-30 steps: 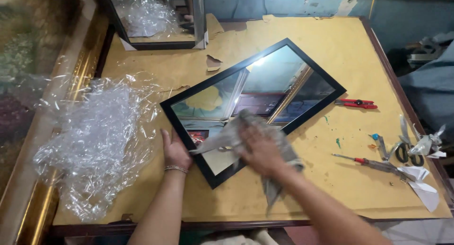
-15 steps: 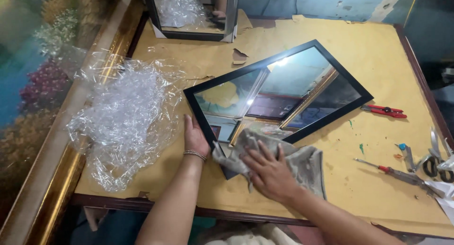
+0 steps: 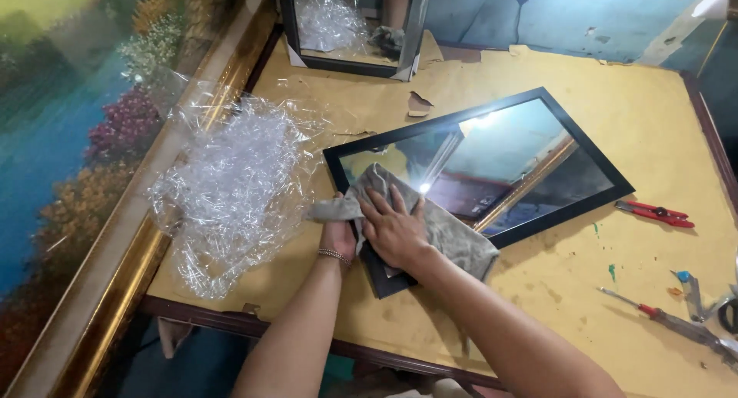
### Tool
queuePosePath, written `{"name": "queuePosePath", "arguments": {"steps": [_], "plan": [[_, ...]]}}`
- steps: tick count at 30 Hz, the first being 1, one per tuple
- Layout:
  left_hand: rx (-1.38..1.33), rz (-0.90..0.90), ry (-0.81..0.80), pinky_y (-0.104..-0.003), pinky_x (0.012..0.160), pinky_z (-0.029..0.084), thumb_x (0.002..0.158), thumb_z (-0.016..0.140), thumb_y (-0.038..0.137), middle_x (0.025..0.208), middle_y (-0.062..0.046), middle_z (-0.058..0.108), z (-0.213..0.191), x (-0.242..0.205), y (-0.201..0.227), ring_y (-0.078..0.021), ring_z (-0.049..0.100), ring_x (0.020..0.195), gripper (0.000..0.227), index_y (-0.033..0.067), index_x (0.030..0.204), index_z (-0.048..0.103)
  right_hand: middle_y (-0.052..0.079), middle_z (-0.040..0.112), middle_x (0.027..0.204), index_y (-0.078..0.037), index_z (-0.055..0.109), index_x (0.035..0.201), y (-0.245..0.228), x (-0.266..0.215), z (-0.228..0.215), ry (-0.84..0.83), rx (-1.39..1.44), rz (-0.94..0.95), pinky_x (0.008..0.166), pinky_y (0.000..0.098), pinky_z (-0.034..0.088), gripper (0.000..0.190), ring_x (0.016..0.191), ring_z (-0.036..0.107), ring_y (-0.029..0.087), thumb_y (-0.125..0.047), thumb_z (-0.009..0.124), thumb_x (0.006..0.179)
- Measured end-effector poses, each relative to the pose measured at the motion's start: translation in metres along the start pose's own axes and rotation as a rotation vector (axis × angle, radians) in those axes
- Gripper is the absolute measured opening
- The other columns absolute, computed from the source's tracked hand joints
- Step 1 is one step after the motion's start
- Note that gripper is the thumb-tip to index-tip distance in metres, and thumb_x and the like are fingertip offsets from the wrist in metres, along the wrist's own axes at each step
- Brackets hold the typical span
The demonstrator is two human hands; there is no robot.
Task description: A person is cleaning a framed mirror by wiping the glass surface with a cloth and removing protective film on a workshop table.
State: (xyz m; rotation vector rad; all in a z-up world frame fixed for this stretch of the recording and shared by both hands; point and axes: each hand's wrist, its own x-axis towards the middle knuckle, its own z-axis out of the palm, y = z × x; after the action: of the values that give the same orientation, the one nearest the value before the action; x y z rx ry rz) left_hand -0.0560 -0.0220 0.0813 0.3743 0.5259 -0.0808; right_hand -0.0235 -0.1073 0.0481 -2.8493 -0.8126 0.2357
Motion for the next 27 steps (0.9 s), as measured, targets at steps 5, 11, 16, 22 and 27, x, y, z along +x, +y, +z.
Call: {"name": "queuePosePath", "arguments": {"steps": [5, 11, 16, 22, 27], "plan": [[-0.113, -0.081, -0.03, -0.038, 0.086, 0.044, 0.081, 0.06, 0.039, 0.102, -0.012, 0.063, -0.025, 0.037, -0.004, -0.0223, 0.058, 0.098, 0.034, 0.0144, 0.104, 0.061, 0.001, 0.029, 0.139, -0.028, 0.032, 0.133, 0.002, -0.045, -0.016, -0.007, 0.037, -0.117, 0.088, 0.0703, 0.018, 0.048, 0.128, 0.021, 0.039, -0.033, 0.031, 0.086], [-0.003, -0.038, -0.09, -0.045, 0.093, 0.04, 0.084, 0.058, 0.038, 0.113, -0.018, 0.057, -0.075, 0.102, 0.002, -0.0308, 0.051, 0.11, 0.035, 0.0128, 0.108, 0.06, -0.003, 0.042, 0.13, -0.028, 0.048, 0.121, 0.039, -0.106, 0.014, 0.246, -0.078, -0.294, 0.083, 0.0598, 0.027, 0.044, 0.121, 0.034, 0.031, -0.031, 0.039, 0.078], [0.067, 0.009, -0.096, -0.039, 0.095, 0.04, 0.085, 0.054, 0.042, 0.123, -0.012, 0.052, -0.074, 0.096, 0.006, -0.0242, 0.048, 0.115, 0.045, 0.0153, 0.122, 0.05, 0.003, 0.04, 0.132, -0.022, 0.043, 0.128, 0.029, -0.078, 0.037, 0.338, -0.09, -0.333, 0.086, 0.0619, 0.025, 0.059, 0.122, 0.032, 0.034, -0.05, 0.045, 0.077], [0.006, -0.001, -0.122, -0.037, 0.085, 0.047, 0.085, 0.052, 0.043, 0.106, -0.011, 0.062, -0.074, 0.078, 0.005, -0.0237, 0.058, 0.1, 0.036, 0.0162, 0.108, 0.058, 0.001, 0.052, 0.105, -0.018, 0.055, 0.107, 0.03, -0.067, 0.051, 0.671, -0.053, -0.485, 0.079, 0.0423, 0.035, 0.053, 0.094, 0.05, 0.024, -0.061, 0.038, 0.081], [0.011, -0.009, -0.068, -0.033, 0.083, 0.048, 0.083, 0.053, 0.048, 0.099, -0.008, 0.064, -0.063, 0.032, -0.014, -0.0213, 0.059, 0.095, 0.038, 0.015, 0.1, 0.062, -0.001, 0.049, 0.089, -0.019, 0.055, 0.098, 0.011, -0.045, 0.048, 0.723, 0.076, -0.418, 0.073, 0.0364, 0.035, 0.036, 0.082, 0.048, 0.021, -0.05, 0.048, 0.081]]}}
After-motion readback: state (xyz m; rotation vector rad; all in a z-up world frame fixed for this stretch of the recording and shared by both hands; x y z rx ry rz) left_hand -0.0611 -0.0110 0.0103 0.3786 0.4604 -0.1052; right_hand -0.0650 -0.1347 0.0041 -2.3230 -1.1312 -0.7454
